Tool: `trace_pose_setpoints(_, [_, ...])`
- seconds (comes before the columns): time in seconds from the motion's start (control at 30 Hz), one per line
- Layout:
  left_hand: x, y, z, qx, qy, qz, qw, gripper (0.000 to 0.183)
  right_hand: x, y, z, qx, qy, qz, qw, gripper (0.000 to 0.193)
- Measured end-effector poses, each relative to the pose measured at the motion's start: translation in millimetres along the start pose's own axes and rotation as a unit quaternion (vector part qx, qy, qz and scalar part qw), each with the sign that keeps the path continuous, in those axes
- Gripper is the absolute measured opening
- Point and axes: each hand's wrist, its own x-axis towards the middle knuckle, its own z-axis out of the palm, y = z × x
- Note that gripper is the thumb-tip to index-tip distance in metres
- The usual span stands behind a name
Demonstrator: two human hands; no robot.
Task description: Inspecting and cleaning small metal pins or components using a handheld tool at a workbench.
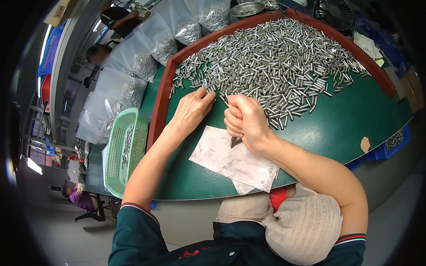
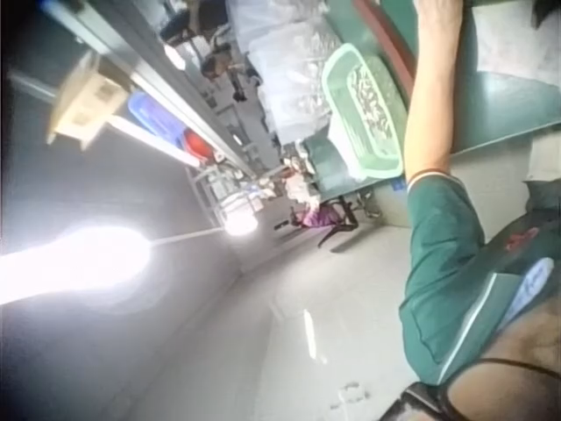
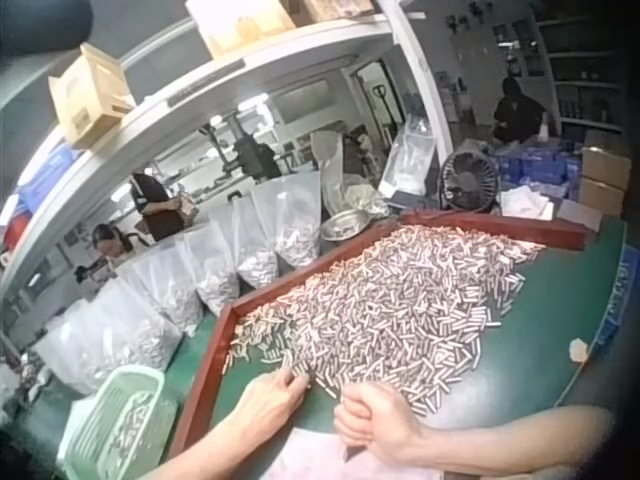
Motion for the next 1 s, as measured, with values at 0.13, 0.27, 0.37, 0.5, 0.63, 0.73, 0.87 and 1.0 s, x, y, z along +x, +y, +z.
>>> trace_pose_setpoints(0.13, [-1,2,3,0.044,0.011,0.006,0.999,0.007,0,0,1,0.0,-0.002,0.001,1.0,0.037])
trace_pose_setpoints(0.27, [0,5,3,0.065,0.001,0.01,0.998,0.01,0,-1,-1,-0.002,0.001,-0.002,1.0,0.037])
trace_pose_setpoints(0.37, [0,5,5,0.082,-0.047,-0.018,0.995,0.009,1,0,-1,0.0,-0.003,-0.001,1.0,0.037])
trace_pose_setpoints(0.5, [2,7,2,0.097,-0.023,0.012,0.995,0.008,0,0,-3,0.001,-0.001,-0.002,1.0,0.036])
trace_pose_setpoints(0.63, [3,11,2,0.117,-0.057,-0.007,0.991,0.008,0,0,-2,0.002,0.001,0.002,1.0,0.035])
trace_pose_setpoints(0.73, [6,10,4,0.115,-0.036,0.012,0.993,0.01,0,0,-2,0.003,0.003,0.003,1.0,0.035])
trace_pose_setpoints(0.87, [5,7,7,0.11,-0.044,0.014,0.993,0.01,1,0,-3,0.002,0.005,0.004,1.0,0.035])
trace_pose_setpoints(1.0, [6,7,11,0.11,-0.052,0.0,0.993,0.009,-1,-1,-3,0.0,0.009,0.004,1.0,0.033])
